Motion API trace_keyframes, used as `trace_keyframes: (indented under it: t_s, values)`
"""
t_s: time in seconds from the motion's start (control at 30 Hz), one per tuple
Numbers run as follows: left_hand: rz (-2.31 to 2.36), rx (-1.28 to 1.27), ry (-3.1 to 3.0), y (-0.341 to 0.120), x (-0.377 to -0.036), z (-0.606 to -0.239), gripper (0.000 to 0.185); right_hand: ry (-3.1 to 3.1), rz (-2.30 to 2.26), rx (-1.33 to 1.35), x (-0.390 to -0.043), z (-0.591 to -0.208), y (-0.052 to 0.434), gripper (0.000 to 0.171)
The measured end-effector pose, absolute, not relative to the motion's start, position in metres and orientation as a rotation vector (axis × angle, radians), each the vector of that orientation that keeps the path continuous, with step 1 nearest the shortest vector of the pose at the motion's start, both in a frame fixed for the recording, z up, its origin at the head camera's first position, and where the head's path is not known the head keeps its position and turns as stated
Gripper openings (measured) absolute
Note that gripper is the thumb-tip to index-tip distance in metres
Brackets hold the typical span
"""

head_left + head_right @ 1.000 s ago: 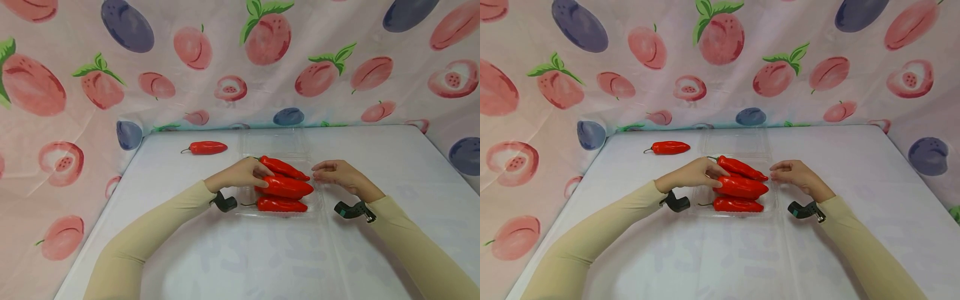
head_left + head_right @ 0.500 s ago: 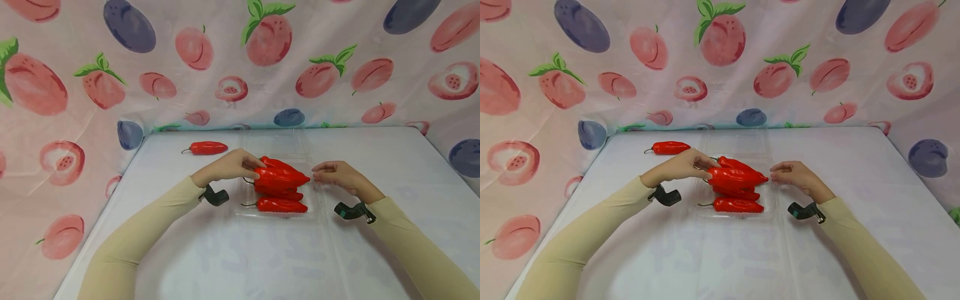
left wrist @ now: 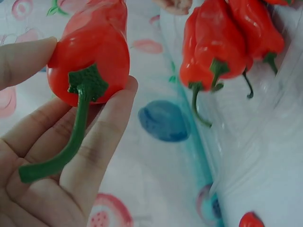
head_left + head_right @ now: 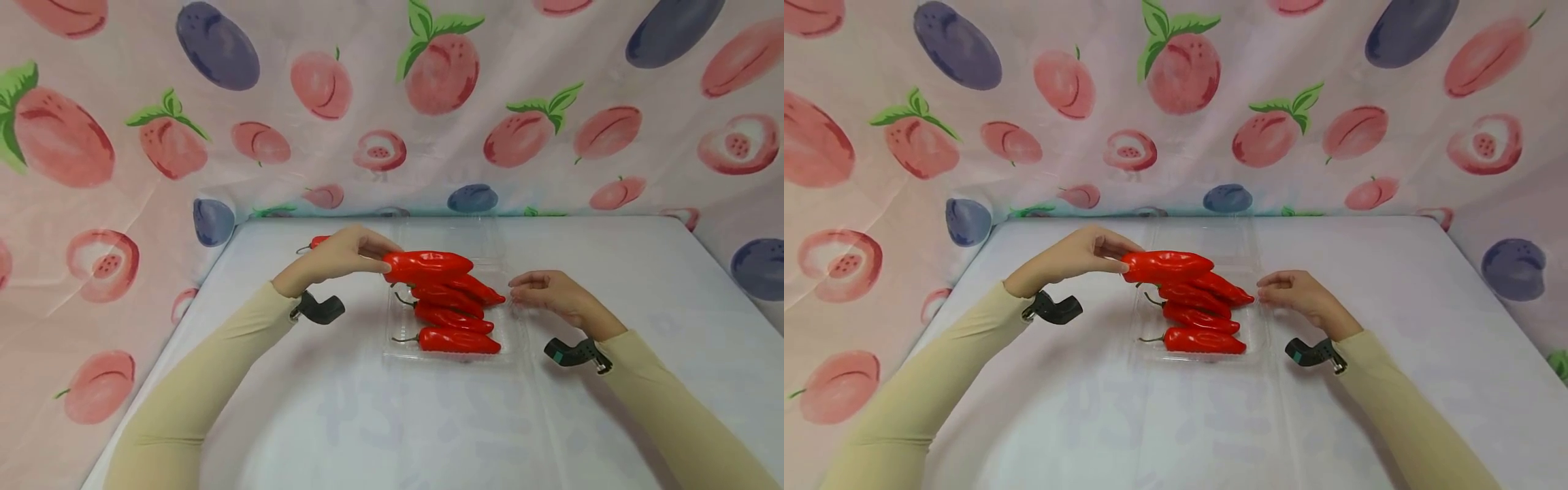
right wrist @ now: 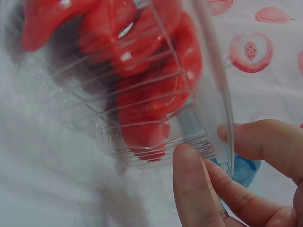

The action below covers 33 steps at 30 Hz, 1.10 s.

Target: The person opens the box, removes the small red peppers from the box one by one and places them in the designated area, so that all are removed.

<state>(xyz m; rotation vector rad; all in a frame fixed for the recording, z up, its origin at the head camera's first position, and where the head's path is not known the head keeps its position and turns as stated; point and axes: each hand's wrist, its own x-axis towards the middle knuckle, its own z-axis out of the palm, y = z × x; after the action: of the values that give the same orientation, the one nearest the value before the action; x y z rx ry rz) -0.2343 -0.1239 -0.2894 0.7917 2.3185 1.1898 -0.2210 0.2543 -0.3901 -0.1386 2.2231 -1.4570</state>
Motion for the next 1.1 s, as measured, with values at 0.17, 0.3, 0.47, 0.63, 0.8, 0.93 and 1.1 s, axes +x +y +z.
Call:
trace_keyframes:
  t_s: [0.17,0.3,0.47,0.63,0.8,0.93,1.1]
  values:
    - [1.195,0.780,2.373,-0.137,-0.237,-0.285,0.032,2.215,-1.471,-0.135,-0.221,-0.392,0.254,0.054]
    - [1.202,0.784,2.402,-0.146,-0.239,-0.283,0.033,2.214,-1.474,-0.137,-0.221,-0.391,0.253,0.054]
    - [1.191,0.775,2.434,-0.156,-0.240,-0.280,0.034,2.223,-1.463,-0.142,-0.220,-0.389,0.253,0.053]
    - [1.221,0.736,2.445,-0.165,-0.243,-0.280,0.036,2.250,-1.428,-0.147,-0.221,-0.390,0.254,0.053]
    - [1.270,0.700,2.431,-0.177,-0.248,-0.283,0.038,2.265,-1.412,-0.152,-0.220,-0.391,0.254,0.053]
    - [1.277,0.653,2.469,-0.187,-0.253,-0.284,0.039,2.270,-1.406,-0.156,-0.220,-0.390,0.254,0.052]
    - [1.254,0.590,2.523,-0.198,-0.256,-0.285,0.041,2.261,-1.421,-0.155,-0.221,-0.390,0.254,0.051]
